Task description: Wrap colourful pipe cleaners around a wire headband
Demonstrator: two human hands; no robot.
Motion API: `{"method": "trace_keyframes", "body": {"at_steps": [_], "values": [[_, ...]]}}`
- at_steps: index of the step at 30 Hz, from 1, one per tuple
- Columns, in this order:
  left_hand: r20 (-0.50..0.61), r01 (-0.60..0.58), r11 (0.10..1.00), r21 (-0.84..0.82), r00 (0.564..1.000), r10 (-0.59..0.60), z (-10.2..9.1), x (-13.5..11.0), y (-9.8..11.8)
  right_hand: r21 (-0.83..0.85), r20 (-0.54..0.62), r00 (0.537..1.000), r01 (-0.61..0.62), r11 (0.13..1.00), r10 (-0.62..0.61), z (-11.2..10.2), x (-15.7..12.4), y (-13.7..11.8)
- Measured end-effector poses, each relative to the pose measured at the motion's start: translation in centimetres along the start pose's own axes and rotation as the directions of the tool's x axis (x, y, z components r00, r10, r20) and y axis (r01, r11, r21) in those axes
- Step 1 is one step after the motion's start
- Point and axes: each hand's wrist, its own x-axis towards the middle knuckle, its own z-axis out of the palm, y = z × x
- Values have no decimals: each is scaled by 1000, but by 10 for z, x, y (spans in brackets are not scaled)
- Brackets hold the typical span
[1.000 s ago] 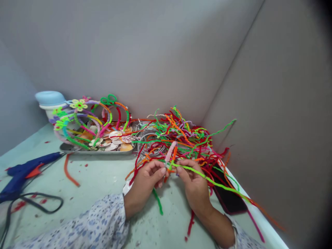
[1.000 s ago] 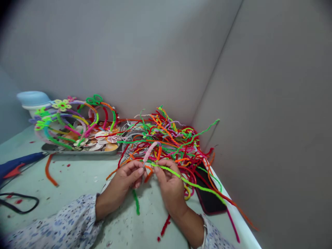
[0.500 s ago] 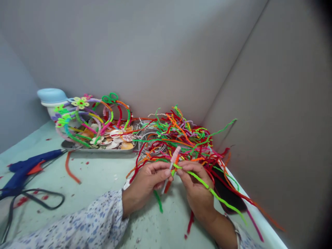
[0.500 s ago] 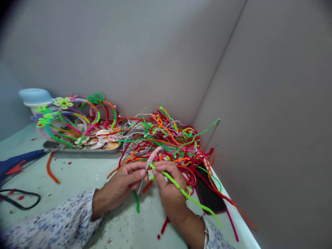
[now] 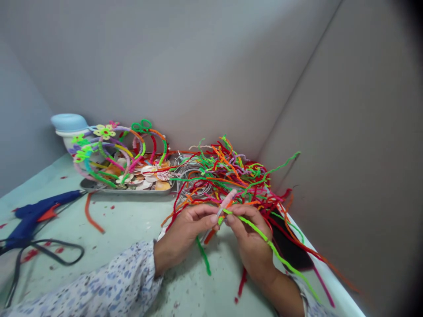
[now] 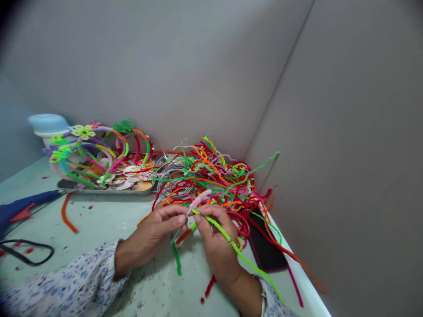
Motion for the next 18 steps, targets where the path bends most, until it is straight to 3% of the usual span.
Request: {"method": "trace_keyframes", "body": {"at_steps": [3,8,18], "values": [[9,14,1000,-26,1000,-13,0,1,-2,56,18,997,-81,995,80,1,1,-1],[-14,43,997,-66,999,-44,1,2,-4,52,-11,996,-91,995,91,2,1,0],[-24,82,977,-195,996,-88,6,0,-4,-53,-20,998,62,997,-63,1,1,7]]}}
